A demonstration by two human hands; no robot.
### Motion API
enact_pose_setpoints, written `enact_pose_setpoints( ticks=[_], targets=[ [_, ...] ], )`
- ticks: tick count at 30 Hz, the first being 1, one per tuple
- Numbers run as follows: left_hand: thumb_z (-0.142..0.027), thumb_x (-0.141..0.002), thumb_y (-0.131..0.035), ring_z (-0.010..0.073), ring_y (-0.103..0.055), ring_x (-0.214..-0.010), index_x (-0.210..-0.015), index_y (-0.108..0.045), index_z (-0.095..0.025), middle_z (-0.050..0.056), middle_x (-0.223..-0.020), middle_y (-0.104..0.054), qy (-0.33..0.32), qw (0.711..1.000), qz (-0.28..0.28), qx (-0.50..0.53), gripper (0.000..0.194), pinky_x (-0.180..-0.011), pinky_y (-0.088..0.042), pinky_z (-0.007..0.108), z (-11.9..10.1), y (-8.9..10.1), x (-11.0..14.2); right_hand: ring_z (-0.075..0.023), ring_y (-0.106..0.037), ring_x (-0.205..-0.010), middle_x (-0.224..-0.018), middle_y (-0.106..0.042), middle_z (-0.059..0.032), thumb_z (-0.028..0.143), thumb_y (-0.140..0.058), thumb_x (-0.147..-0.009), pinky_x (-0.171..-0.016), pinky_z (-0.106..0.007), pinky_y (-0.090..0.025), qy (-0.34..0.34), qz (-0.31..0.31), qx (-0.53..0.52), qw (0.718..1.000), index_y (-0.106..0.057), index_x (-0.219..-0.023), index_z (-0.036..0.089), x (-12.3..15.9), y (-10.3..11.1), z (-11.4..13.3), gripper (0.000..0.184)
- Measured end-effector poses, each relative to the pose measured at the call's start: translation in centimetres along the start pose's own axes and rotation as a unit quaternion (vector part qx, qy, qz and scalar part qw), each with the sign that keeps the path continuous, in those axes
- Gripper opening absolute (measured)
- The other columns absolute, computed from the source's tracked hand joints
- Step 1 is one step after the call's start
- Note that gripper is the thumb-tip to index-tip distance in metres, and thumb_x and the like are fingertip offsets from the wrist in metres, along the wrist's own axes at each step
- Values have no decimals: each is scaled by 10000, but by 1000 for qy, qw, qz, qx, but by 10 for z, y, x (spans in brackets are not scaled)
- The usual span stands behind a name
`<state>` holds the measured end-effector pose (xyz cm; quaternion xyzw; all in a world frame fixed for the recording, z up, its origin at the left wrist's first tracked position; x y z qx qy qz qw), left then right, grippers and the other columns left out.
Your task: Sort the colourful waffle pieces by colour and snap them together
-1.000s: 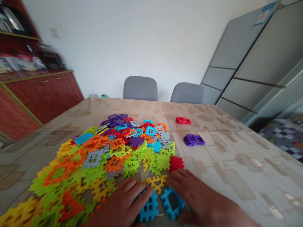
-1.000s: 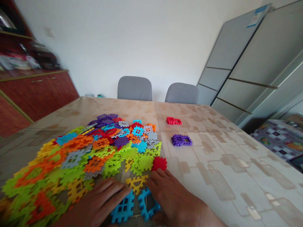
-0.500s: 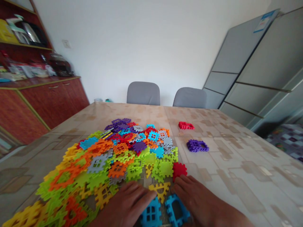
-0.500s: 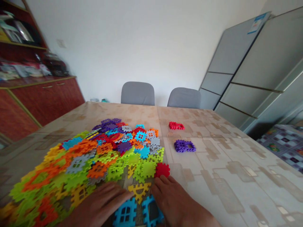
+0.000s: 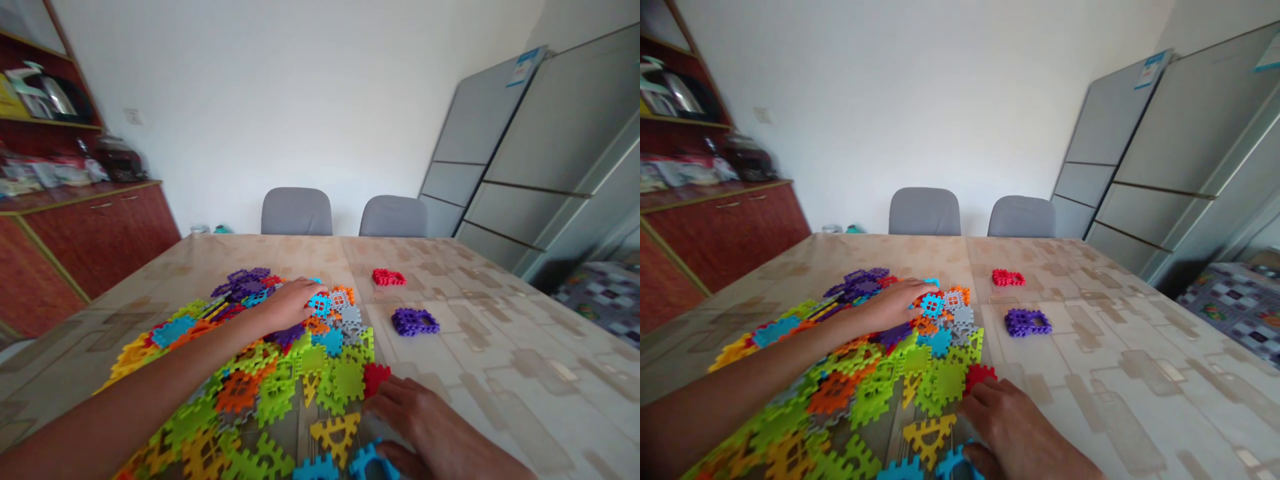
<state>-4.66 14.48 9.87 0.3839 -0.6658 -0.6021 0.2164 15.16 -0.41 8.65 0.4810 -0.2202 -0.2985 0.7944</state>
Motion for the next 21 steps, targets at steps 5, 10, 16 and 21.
enact_pose_setpoints(
  ticks=[5, 10, 16, 21],
  targets=[
    [-333, -984, -688, 277, -655, -1112, -1242, -642, -173, 95, -1258, -654, -43, 997, 69, 17, 307, -970, -534, 518, 2, -22, -29, -262, -648, -1114, -1161, -709, -98, 194, -629, -928, -968, -384, -497, -10, -6, 3, 1000, -675, -1187, 212, 0, -2, -9, 263],
    [-347, -979, -686, 301, -607, -1191, -1269, -627, -184, 104, -1321, -619, -5, 996, 25, 89, 338, -1021, -485, 550, 15, -13, -26, -237, -665, -1027, -1109, -721, -82, 158, -625, -917, -897, -350, -508, -21, -13, 4, 1000, -681, -1089, 199, -4, -2, -17, 185],
    [-435, -961, -615, 217, -696, -853, -984, -644, -166, 44, -926, -707, 80, 957, -44, 277, 272, -792, -564, 375, 30, 1, 14, -214, -665, -971, -1014, -717, -75, 136, -552, -963, -856, -331, -518, -2, -63, -24, 998, -680, -1032, 194, -5, 3, -16, 157],
    [-476, -918, -565, 224, -718, -896, -972, -633, -204, 51, -957, -748, 122, 907, -77, 395, 285, -767, -555, 301, -7, 8, 77, -204, -655, -941, -1048, -698, -81, 151, -576, -942, -820, -329, -537, 27, -123, -118, 985, -657, -1111, 199, -8, 8, -6, 193]
  ],
)
Point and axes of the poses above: each hand's wrist, its own x-axis away from the middle knuckle, its own y-axis out of the back of the hand, z = x × y, the point moved 6 cm from there along -x, towards the middle knuckle
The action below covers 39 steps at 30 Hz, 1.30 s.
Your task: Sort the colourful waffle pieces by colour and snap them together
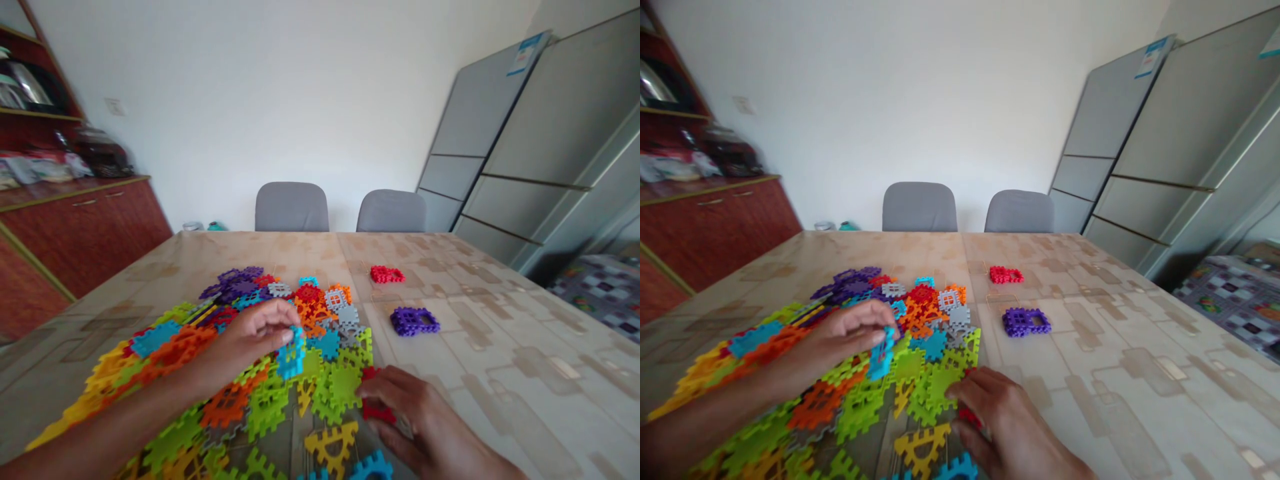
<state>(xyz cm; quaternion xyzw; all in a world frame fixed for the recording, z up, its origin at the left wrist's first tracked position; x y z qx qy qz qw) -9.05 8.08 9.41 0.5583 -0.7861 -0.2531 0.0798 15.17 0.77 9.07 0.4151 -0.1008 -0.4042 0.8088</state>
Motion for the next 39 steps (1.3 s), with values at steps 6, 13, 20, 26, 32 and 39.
enact_pose_setpoints(
  ticks=[6, 13, 20, 26, 32, 39],
  targets=[
    [-648, -903, -655, 233, -713, -912, -910, -720, -241, 49, -947, -757, 53, 982, -20, 182, 412, -804, -548, 301, -22, -33, 63, -186, -644, -904, -1120, -680, -73, 245, -697, -901, -789, -308, -550, 57, -20, -183, 981, -589, -1290, 228, -12, -21, 19, 405],
    [-706, -839, -701, 279, -611, -1191, -767, -724, -265, 46, -1162, -691, 18, 975, -60, 211, 447, -998, -484, 373, -23, -50, 71, -122, -510, -694, -879, -600, 5, 332, -710, -898, -608, -254, -423, 62, 7, -310, 949, -640, -1152, 207, -36, -37, 32, 291],
    [-686, -828, -725, 250, -693, -1029, -1006, -753, -296, 44, -1093, -721, 29, 977, -51, 207, 430, -844, -563, 308, -11, -47, 79, -89, -403, -628, -679, -451, 63, 371, -630, -964, -556, -229, -305, 54, 102, -279, 953, -545, -738, 176, -40, -34, 41, 310],
    [-537, -933, -612, 255, -721, -1069, -1309, -626, -374, 23, -1199, -745, 12, 999, -24, 22, 410, -874, -605, 317, -12, -41, 114, -74, -418, -598, -674, -451, 66, 276, -581, -977, -550, -200, -347, -17, 187, -256, 948, -503, -732, 186, -31, -34, 37, 272],
    [-434, -739, -834, 293, -713, -1094, -1408, -537, -372, 28, -1292, -714, -103, 956, -105, -253, 734, -966, -579, 335, -27, -59, 133, -83, -546, -582, -696, -594, 24, 490, -700, -907, -546, -184, -457, -129, 187, -358, 906, -577, -775, 169, -21, -55, 25, 368],
    [-371, -1015, -538, 176, -756, -923, -1319, -549, -344, -13, -1101, -781, -185, 934, -121, -281, 306, -923, -565, 203, -50, -59, 125, -72, -515, -563, -670, -531, 35, 344, -597, -955, -539, -173, -446, -106, 171, -314, 928, -578, -770, 162, -16, -48, 31, 260]
  ],
)
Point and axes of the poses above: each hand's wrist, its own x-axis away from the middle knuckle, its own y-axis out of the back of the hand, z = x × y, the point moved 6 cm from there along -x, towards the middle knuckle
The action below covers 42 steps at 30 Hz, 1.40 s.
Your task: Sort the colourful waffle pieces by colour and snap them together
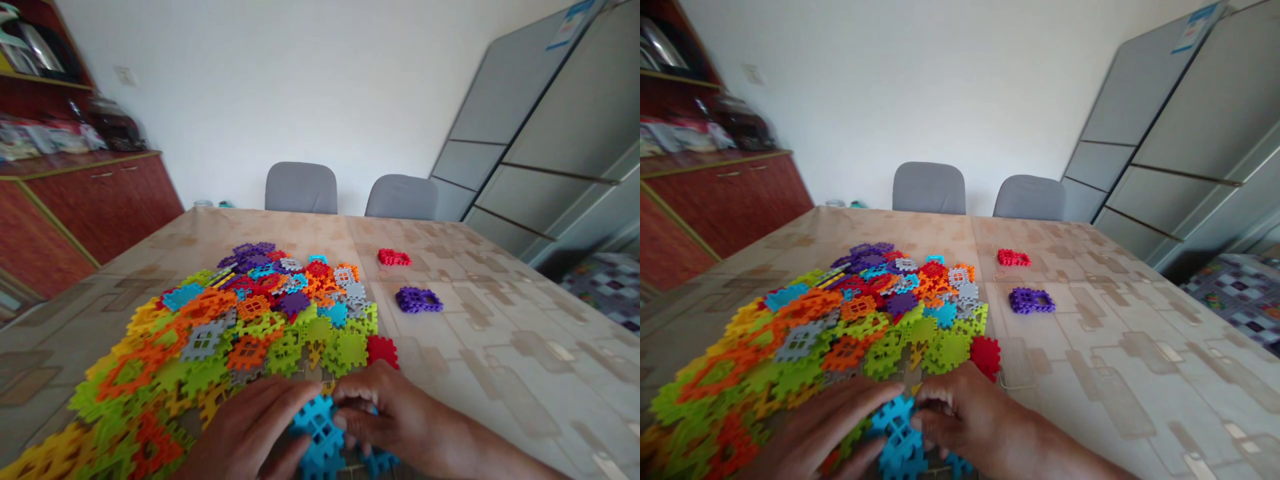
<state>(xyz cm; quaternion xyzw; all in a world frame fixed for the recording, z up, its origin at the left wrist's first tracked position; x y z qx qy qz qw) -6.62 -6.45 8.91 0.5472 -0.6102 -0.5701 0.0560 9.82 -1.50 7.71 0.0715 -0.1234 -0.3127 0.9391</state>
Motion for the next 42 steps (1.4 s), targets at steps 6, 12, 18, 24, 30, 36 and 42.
enact_pose_setpoints(
  ticks=[6, 12, 18, 24, 30, 36, 42],
  targets=[
    [-384, -998, -588, 176, -758, -972, -1293, -604, -370, -13, -1158, -768, 41, 996, 12, 84, 296, -891, -581, 186, 3, -3, 1, -91, -560, -565, -725, -611, 12, 338, -611, -920, -534, -188, -464, -32, 3, -17, 999, -664, -893, 165, 6, -10, -9, 184],
    [-246, -979, -539, 158, -756, -1003, -1253, -657, -366, -34, -1164, -773, 48, 984, 59, 159, 321, -907, -574, 173, 4, -22, -2, -132, -596, -674, -790, -699, -26, 208, -545, -963, -606, -229, -430, 31, -107, 241, 964, -706, -905, 169, 21, 15, -5, 175],
    [-259, -932, -611, 154, -754, -1025, -1250, -652, -406, -74, -1176, -771, 118, 980, 43, 156, 353, -940, -565, 192, 10, -26, 8, -124, -563, -623, -797, -689, -25, 164, -613, -917, -575, -232, -401, 26, -127, 297, 946, -693, -992, 166, 34, 37, -7, 110],
    [-220, -905, -613, 166, -736, -1078, -1341, -585, -379, -45, -1251, -744, 70, 989, 75, 104, 464, -976, -550, 204, 3, -28, 6, -149, -622, -714, -885, -696, -34, 197, -633, -934, -663, -256, -470, 29, -120, 321, 939, -694, -1029, 191, 41, 38, -19, 113],
    [-555, -866, -715, 284, -718, -1089, -1424, -554, -334, 38, -1267, -739, 4, 993, 114, 6, 621, -970, -572, 328, 2, -28, 14, -291, -621, -1092, -1198, -679, -112, 248, -825, -763, -968, -431, -508, -6, -68, 372, 926, -697, -1148, 213, 46, 31, -9, 407],
    [-729, -955, -488, 282, -720, -1047, -1501, -456, -278, 77, -1277, -726, -35, 991, 120, -36, 708, -888, -551, 352, -3, -35, 17, -356, -562, -1252, -1367, -627, -159, 230, -871, -656, -1108, -500, -414, -31, -16, 393, 919, -613, -1356, 180, 47, 24, -8, 748],
    [-692, -1009, -401, 255, -733, -958, -1588, -280, -309, 31, -1166, -767, -73, 992, 93, -42, 704, -834, -534, 322, -17, -30, 1, -350, -558, -1268, -1389, -619, -163, 197, -821, -660, -1122, -478, -401, -39, -21, 402, 915, -607, -1364, 172, 46, 21, -15, 736]
  ],
)
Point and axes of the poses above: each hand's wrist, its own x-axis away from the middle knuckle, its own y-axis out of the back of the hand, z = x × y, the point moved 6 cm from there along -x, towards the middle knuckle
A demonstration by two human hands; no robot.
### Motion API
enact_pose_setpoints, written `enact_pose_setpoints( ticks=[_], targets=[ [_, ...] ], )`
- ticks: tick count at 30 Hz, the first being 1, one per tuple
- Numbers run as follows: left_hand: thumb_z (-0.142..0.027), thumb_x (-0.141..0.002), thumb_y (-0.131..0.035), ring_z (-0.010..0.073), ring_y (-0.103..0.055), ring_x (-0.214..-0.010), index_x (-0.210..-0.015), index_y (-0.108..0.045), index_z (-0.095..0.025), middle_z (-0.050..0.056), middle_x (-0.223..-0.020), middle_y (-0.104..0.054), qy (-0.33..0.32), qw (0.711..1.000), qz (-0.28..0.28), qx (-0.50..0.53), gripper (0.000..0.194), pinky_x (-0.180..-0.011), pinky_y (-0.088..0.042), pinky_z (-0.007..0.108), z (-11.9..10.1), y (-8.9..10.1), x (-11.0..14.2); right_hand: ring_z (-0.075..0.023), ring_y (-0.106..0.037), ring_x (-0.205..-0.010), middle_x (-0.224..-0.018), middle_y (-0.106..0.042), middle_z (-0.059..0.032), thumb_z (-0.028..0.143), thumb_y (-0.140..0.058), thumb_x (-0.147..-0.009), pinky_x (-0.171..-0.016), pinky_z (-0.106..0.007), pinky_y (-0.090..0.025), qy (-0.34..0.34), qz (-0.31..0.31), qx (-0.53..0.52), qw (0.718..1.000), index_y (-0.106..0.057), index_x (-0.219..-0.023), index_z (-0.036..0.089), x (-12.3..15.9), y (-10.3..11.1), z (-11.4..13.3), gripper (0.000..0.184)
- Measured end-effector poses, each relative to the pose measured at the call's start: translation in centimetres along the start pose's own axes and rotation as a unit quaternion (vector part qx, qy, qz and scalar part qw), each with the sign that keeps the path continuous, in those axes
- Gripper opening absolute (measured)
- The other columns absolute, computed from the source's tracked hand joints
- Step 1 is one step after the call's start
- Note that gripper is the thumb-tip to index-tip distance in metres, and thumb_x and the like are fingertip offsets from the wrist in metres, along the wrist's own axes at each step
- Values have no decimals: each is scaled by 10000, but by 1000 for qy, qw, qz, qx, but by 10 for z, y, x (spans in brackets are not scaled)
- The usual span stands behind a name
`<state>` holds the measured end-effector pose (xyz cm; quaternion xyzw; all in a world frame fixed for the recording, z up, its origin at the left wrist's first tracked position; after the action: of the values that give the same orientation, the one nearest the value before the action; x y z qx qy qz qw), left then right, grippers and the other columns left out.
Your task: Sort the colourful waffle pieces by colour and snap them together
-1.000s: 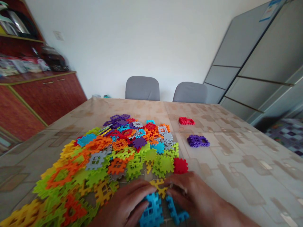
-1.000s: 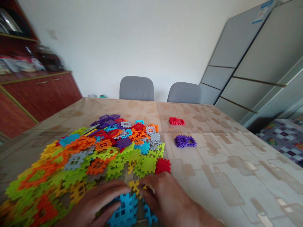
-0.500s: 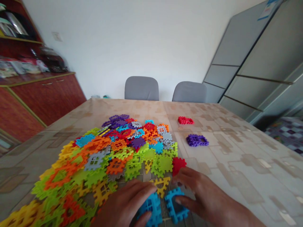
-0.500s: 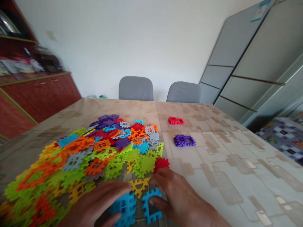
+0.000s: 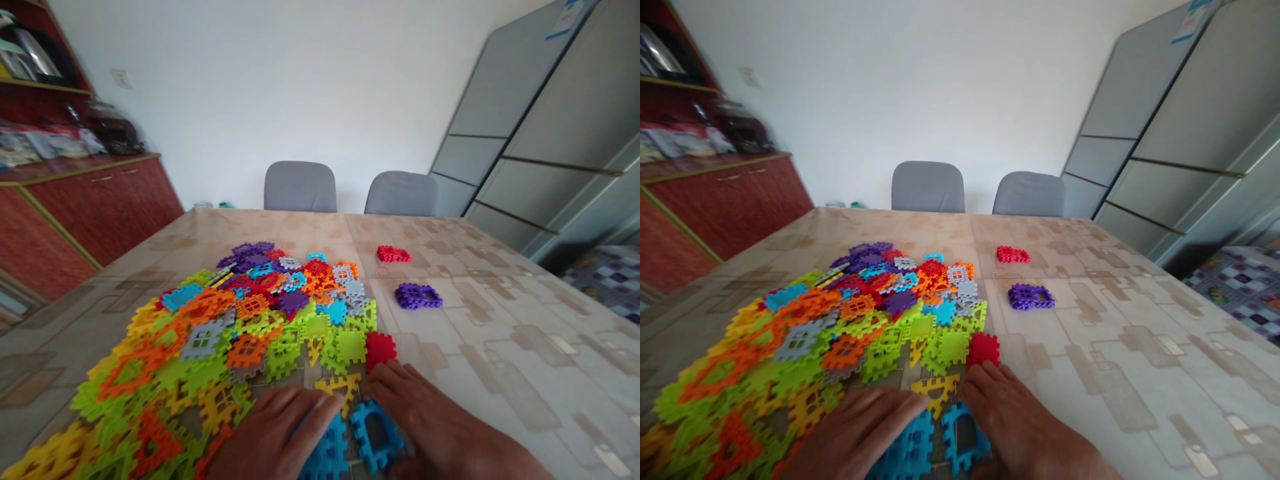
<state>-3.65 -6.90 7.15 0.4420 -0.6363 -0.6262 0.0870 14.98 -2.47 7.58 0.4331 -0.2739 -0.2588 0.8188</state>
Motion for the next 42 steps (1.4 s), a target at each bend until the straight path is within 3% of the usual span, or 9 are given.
enact_pose_setpoints(
  ticks=[4, 10, 18, 21, 26, 34, 38, 42],
  targets=[
    [-686, -980, -491, 262, -719, -1011, -1591, -284, -320, 35, -1229, -747, 17, 1000, 15, 14, 741, -894, -528, 313, 4, 3, 3, -344, -559, -1268, -1386, -622, -162, 215, -809, -683, -1123, -468, -396, 2, -9, 5, 1000, -602, -1369, 171, 2, 3, 1, 718],
    [-727, -845, -669, 273, -686, -1062, -1451, -483, -283, 41, -1255, -729, 49, 998, 41, 7, 773, -930, -521, 318, 19, 2, 20, -372, -530, -1292, -1409, -601, -187, 203, -835, -628, -1129, -470, -392, -33, 37, 0, 999, -608, -1368, 118, -1, 4, 4, 779],
    [-731, -985, -432, 235, -674, -1040, -1454, -437, -261, 28, -1230, -728, 18, 999, 21, -18, 664, -905, -490, 300, 15, 8, 11, -363, -531, -1286, -1424, -596, -169, 222, -769, -660, -1145, -452, -374, -22, 30, -10, 999, -611, -1368, 128, -3, 3, 5, 731],
    [-710, -992, -442, 249, -668, -985, -1432, -475, -232, 48, -1179, -737, -14, 998, 42, -37, 650, -886, -486, 334, 8, -1, 6, -356, -545, -1277, -1400, -616, -165, 214, -776, -653, -1133, -435, -392, -11, 19, -9, 1000, -619, -1358, 132, -2, 2, 4, 727],
    [-483, -1018, -538, 259, -648, -993, -1486, -443, -198, 75, -1182, -730, -33, 996, 65, -59, 556, -901, -477, 354, 6, -15, 9, -400, -503, -1335, -1455, -574, -197, 258, -856, -628, -1152, -467, -379, -25, 32, -8, 999, -593, -1402, 97, -2, 4, 3, 833],
    [-692, -949, -551, 266, -670, -926, -1415, -503, -171, 85, -1125, -751, -30, 994, 60, -84, 701, -829, -506, 356, 4, -10, 1, -389, -531, -1287, -1392, -615, -197, 203, -877, -585, -1158, -473, -370, -23, 27, 5, 999, -611, -1363, 98, -5, 2, 4, 829],
    [-703, -946, -548, 258, -677, -929, -1399, -507, -157, 84, -1145, -752, -35, 994, 64, -83, 710, -828, -507, 351, 4, -9, 0, -377, -536, -1265, -1344, -633, -183, 202, -873, -572, -1158, -471, -371, -3, 32, -1, 999, -638, -1295, 96, -7, -2, 3, 768],
    [-665, -990, -503, 241, -672, -924, -1355, -562, -193, 61, -1141, -751, -32, 995, 62, -76, 600, -845, -502, 345, 6, -7, -2, -378, -533, -1261, -1356, -618, -188, 196, -885, -570, -1158, -476, -369, 0, 42, 10, 999, -621, -1301, 77, -8, -3, 3, 786]
  ],
)
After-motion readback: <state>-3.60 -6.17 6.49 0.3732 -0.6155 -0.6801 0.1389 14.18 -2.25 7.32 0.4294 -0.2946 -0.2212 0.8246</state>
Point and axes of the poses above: each hand's wrist, its own x-axis away from the middle knuckle, its own y-axis out of the back of the hand, z = x × y, the point moved 6 cm from there along -x, towards the middle knuckle
